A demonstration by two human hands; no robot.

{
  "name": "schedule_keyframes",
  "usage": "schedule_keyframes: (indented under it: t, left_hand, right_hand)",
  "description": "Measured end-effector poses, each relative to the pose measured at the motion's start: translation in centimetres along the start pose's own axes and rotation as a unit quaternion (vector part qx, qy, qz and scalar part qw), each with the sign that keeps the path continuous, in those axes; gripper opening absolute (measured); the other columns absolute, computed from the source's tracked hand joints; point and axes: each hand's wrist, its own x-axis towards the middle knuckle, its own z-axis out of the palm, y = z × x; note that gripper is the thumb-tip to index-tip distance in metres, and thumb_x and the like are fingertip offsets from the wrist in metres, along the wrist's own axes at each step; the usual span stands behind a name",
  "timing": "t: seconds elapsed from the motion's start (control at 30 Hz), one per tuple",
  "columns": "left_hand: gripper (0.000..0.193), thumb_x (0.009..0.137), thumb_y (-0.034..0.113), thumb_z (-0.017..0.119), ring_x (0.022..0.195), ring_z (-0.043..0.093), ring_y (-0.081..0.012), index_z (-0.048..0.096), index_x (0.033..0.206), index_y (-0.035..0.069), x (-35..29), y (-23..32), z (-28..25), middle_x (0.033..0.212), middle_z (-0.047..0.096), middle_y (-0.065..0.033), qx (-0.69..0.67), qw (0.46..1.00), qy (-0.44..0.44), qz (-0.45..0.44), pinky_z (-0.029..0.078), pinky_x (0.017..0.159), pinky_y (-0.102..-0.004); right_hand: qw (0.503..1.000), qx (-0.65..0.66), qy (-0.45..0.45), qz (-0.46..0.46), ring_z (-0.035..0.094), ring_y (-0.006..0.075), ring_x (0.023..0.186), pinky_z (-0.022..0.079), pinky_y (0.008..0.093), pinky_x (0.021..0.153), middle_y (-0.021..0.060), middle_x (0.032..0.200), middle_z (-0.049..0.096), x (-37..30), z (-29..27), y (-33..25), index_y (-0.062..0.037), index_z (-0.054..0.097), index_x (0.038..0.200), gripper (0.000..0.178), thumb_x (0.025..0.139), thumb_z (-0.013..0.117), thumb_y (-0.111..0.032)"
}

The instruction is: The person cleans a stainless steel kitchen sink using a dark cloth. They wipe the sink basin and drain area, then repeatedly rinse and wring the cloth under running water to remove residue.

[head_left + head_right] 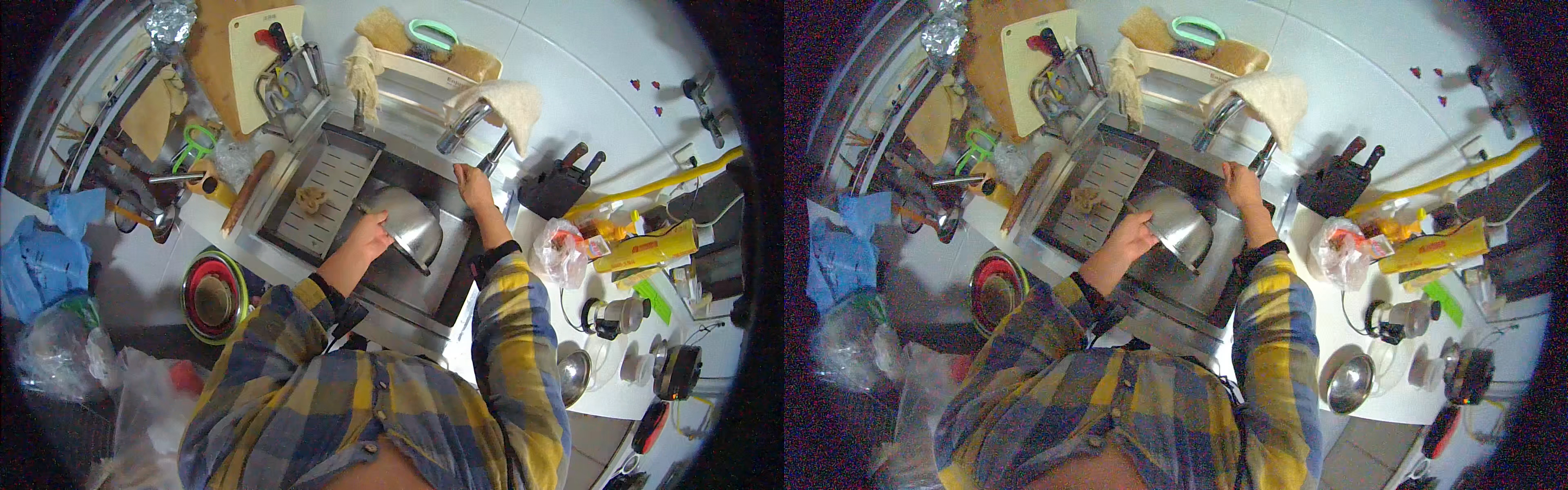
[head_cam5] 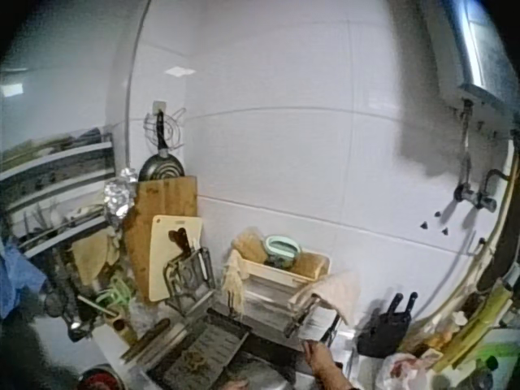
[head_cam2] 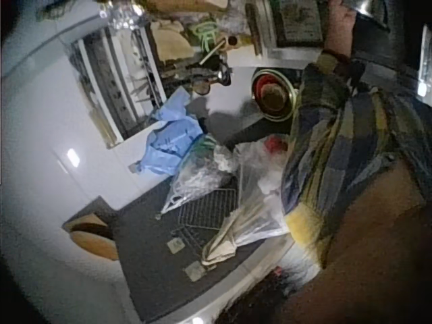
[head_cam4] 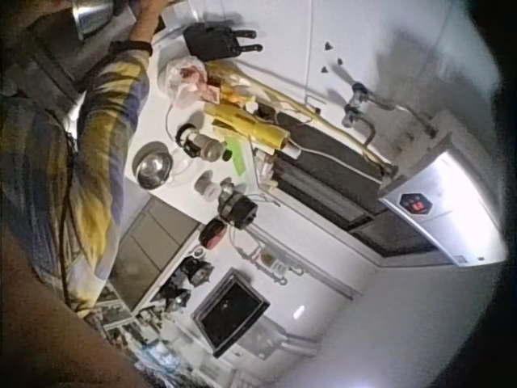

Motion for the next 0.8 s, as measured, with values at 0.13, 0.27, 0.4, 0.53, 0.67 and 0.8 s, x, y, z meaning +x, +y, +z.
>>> schedule_keyframes:
  t: [0.13,0.27,0.4,0.53,0.67,0.8]
  left_hand:
    - [0.027,0.092,0.015,0.045,0.108,0.053,-0.0258,0.047,0.116,0.003,1.2,0.0,0.7,0.116,0.056,-0.0113,0.012,1.000,0.012,-0.017,0.041,0.095,-0.0425]
    - [0.030,0.091,0.016,0.046,0.109,0.054,-0.0269,0.046,0.118,0.002,3.0,-0.6,-0.1,0.118,0.056,-0.0129,-0.010,0.999,0.009,-0.034,0.040,0.097,-0.0433]
    - [0.030,0.089,0.013,0.048,0.110,0.054,-0.0272,0.047,0.118,0.003,2.4,-1.5,1.0,0.118,0.056,-0.0129,-0.007,0.999,0.009,-0.044,0.040,0.097,-0.0440]
    - [0.032,0.087,0.010,0.050,0.110,0.054,-0.0271,0.047,0.119,0.004,3.0,-2.1,0.2,0.117,0.056,-0.0123,0.010,0.999,-0.016,-0.042,0.041,0.097,-0.0436]
    - [0.034,0.085,0.006,0.052,0.110,0.054,-0.0266,0.047,0.119,0.006,2.8,-2.7,0.2,0.118,0.056,-0.0119,0.026,0.998,-0.039,-0.037,0.041,0.097,-0.0425]
    - [0.035,0.084,0.003,0.053,0.108,0.055,-0.0270,0.047,0.119,0.006,2.5,-2.6,0.7,0.117,0.056,-0.0119,0.031,0.995,-0.078,-0.059,0.043,0.095,-0.0428]
  right_hand:
    - [1.000,0.018,-0.023,-0.002,0.062,0.0381,0.086,0.049,0.0416,0.074,0.0243,0.091,0.062,-2.7,-0.4,-0.3,-0.0041,0.064,0.104,0.025,0.091,0.051,-0.022]
    - [0.996,0.035,0.042,-0.066,0.058,0.0379,0.098,0.047,0.0404,0.083,0.0231,0.108,0.059,-3.6,0.4,0.8,-0.0032,0.058,0.113,0.027,0.088,0.053,-0.015]
    - [0.995,-0.003,0.059,-0.085,0.051,0.0386,0.109,0.045,0.0414,0.089,0.0224,0.123,0.050,-4.8,0.7,1.3,-0.0052,0.046,0.126,0.042,0.086,0.057,-0.017]
    - [0.990,0.030,0.123,-0.055,0.045,0.0363,0.118,0.040,0.0397,0.097,0.0214,0.126,0.048,-7.5,1.4,0.3,-0.0040,0.047,0.125,0.044,0.085,0.058,-0.018]
    - [0.994,0.072,0.078,0.014,0.046,0.0367,0.117,0.039,0.0391,0.098,0.0216,0.127,0.047,-11.4,1.6,1.5,-0.0029,0.050,0.122,0.041,0.085,0.059,-0.017]
    - [0.994,0.077,0.063,0.038,0.049,0.0360,0.113,0.041,0.0385,0.096,0.0210,0.122,0.050,-13.4,0.7,2.4,-0.0021,0.054,0.117,0.035,0.085,0.059,-0.016]
